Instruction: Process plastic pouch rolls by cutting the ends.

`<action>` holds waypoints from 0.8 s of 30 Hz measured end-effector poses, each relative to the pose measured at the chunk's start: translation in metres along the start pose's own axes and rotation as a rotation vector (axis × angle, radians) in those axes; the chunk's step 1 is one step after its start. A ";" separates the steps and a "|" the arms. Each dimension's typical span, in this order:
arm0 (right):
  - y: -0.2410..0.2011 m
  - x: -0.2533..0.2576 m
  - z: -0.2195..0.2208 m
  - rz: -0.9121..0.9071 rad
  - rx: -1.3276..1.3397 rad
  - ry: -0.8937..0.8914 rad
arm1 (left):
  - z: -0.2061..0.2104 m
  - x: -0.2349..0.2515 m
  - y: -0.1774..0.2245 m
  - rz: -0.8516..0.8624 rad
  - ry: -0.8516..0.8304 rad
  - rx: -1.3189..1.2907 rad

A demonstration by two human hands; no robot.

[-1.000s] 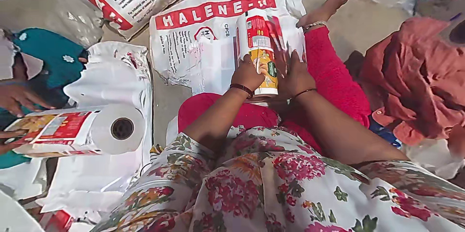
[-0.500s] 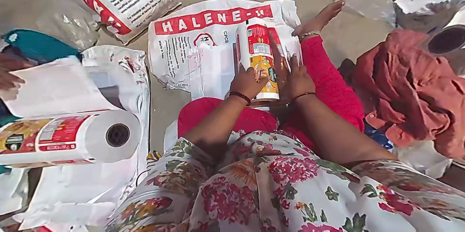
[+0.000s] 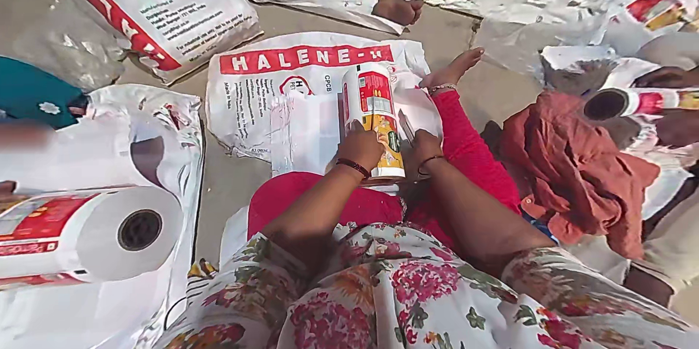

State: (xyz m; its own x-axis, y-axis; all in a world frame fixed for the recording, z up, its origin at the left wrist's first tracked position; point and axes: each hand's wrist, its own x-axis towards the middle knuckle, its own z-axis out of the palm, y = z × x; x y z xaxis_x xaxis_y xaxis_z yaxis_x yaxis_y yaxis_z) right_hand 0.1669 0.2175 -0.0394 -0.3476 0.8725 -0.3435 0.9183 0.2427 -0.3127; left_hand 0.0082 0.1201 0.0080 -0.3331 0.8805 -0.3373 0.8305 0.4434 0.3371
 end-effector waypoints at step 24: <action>-0.025 0.020 0.029 0.318 -0.092 -0.133 | 0.006 -0.010 -0.026 0.043 0.076 -0.029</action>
State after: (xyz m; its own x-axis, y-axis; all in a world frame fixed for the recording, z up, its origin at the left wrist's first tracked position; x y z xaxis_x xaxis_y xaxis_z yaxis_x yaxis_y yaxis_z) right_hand 0.1317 0.2165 -0.0642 -0.0579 0.8490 -0.5252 0.9956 0.0105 -0.0928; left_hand -0.0068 0.0991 -0.0030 -0.3315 0.9084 -0.2547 0.8316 0.4088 0.3759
